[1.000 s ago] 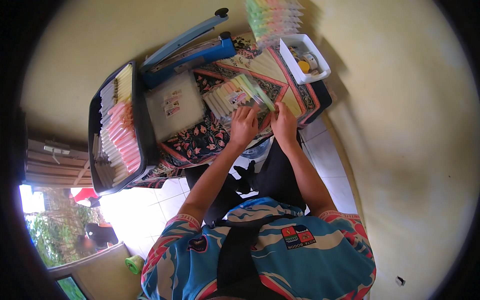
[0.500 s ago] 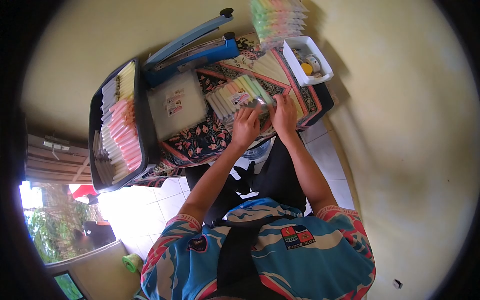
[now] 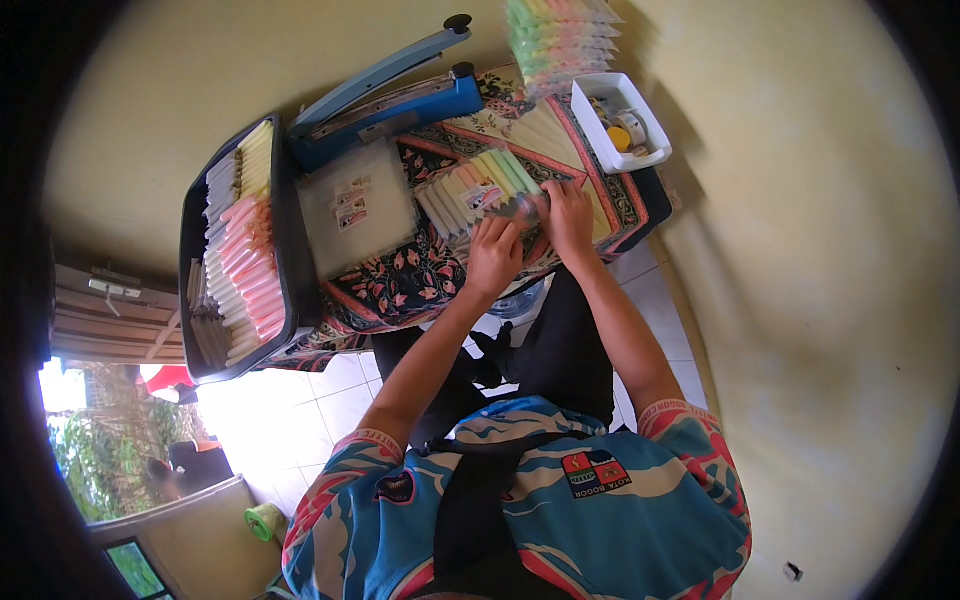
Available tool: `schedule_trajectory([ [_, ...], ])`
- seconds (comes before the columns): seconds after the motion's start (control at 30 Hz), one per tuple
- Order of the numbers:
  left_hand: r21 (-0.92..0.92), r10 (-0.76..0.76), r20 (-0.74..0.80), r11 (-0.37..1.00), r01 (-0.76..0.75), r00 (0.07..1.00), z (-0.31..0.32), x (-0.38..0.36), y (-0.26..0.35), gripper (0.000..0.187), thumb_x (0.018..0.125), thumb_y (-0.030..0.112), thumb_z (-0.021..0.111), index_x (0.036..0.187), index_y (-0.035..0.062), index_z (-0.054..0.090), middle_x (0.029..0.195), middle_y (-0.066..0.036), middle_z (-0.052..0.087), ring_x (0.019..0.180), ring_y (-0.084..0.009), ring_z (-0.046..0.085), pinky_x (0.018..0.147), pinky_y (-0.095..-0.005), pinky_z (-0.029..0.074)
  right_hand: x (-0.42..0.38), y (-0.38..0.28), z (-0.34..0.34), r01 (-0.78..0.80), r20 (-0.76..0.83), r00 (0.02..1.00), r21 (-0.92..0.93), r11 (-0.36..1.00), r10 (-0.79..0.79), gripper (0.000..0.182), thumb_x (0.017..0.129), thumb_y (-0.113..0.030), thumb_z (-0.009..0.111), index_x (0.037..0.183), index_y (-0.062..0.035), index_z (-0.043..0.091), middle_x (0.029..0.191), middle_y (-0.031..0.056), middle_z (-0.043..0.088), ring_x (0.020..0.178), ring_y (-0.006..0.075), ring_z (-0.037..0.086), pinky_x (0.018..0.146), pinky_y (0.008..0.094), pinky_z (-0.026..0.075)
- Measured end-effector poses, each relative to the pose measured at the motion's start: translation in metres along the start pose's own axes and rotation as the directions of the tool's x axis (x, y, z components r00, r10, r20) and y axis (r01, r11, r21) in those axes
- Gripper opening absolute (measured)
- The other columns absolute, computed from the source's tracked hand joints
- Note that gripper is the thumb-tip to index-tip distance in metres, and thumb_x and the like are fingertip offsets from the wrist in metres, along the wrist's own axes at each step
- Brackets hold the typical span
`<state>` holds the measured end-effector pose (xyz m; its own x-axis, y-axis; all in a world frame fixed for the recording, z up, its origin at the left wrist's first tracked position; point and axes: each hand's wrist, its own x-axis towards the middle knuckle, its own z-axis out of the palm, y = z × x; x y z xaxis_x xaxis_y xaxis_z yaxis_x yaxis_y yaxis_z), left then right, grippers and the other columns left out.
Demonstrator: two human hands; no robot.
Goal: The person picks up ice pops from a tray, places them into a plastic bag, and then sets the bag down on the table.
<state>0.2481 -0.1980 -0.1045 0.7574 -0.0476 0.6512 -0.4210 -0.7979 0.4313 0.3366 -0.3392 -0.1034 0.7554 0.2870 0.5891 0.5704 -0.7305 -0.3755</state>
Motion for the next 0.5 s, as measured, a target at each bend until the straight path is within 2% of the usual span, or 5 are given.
schedule_trajectory([
  [0.2, -0.020, 0.000, -0.009, 1.000, 0.000, 1.000, -0.0023, 0.0019, 0.0017, 0.027, 0.072, -0.003, 0.062, 0.097, 0.0069, 0.065, 0.092, -0.009, 0.060, 0.090, -0.0287, 0.057, 0.079, -0.0411, 0.044, 0.0019, 0.0043, 0.0065, 0.052, -0.018, 0.999, 0.024, 0.998, -0.052, 0.016, 0.086, -0.019, 0.065, 0.096, -0.0071, 0.061, 0.083, 0.0129, 0.063, 0.083, 0.0351, 0.060, 0.075, 0.0455, 0.045],
  [0.3, -0.036, -0.003, -0.019, 0.999, 0.002, 1.000, -0.0041, 0.0028, 0.0024, 0.028, 0.071, -0.004, 0.062, 0.097, 0.0059, 0.066, 0.091, -0.009, 0.060, 0.089, -0.0294, 0.058, 0.078, -0.0414, 0.044, 0.0018, 0.0075, 0.0059, 0.079, -0.006, 0.997, 0.014, 0.997, -0.079, 0.020, 0.082, -0.015, 0.071, 0.099, -0.0057, 0.063, 0.088, 0.0137, 0.065, 0.086, 0.0344, 0.062, 0.074, 0.0444, 0.047],
  [0.5, -0.032, 0.006, -0.007, 0.999, -0.007, 1.000, -0.0007, -0.0004, 0.0002, 0.027, 0.072, -0.003, 0.063, 0.097, 0.0066, 0.065, 0.093, -0.009, 0.060, 0.090, -0.0292, 0.056, 0.079, -0.0414, 0.044, 0.0052, 0.0061, 0.0077, 0.052, 0.000, 0.999, -0.010, 0.999, -0.052, 0.019, 0.084, -0.016, 0.067, 0.099, -0.0056, 0.064, 0.089, 0.0153, 0.066, 0.085, 0.0359, 0.062, 0.077, 0.0448, 0.047],
])
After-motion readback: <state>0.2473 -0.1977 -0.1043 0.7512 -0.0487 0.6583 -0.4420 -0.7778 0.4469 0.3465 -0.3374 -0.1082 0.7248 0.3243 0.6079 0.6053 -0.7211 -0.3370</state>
